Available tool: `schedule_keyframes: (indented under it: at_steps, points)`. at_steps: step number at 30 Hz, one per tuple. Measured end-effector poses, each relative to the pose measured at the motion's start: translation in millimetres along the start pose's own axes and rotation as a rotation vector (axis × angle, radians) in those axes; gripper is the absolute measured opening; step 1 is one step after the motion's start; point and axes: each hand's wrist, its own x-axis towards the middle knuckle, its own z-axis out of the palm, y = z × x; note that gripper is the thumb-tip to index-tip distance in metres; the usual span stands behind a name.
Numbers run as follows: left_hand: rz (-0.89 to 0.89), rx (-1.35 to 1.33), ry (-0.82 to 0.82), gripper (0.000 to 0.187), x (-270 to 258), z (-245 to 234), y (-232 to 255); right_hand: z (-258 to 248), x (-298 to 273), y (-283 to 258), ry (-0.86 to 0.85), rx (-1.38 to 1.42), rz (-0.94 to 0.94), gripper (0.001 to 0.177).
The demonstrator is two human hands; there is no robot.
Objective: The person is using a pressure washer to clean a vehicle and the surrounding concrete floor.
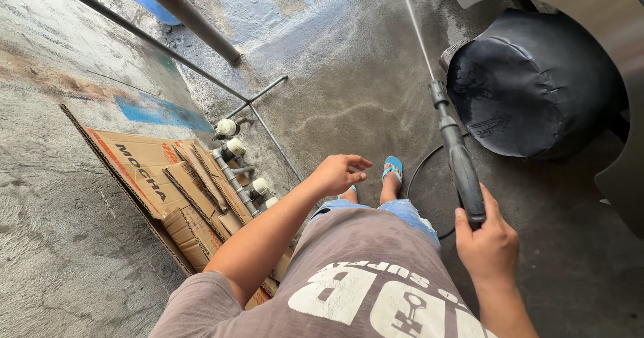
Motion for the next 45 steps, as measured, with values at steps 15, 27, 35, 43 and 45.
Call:
schedule_keyframes:
  at_steps: [15,27,35,43,45]
  points:
    - [0.018,0.030,-0.035,0.039,6,8,6,1,-35,44,-0.056,-0.026,0.161,0.060]
    - [0.016,0.031,-0.037,0.038,7,11,10,-11,-29,49,-0.016,-0.011,0.125,0.059]
    - [0.014,0.017,-0.026,0.038,8,11,3,-21,-16,43,-0.028,0.025,-0.011,0.057]
    - [0.029,0.023,-0.004,0.038,8,11,-1,-20,-3,37,-0.008,-0.002,0.041,0.058]
    - [0.032,0.020,0.001,0.038,7,10,-1,-22,1,33,-0.011,0.012,0.016,0.057]
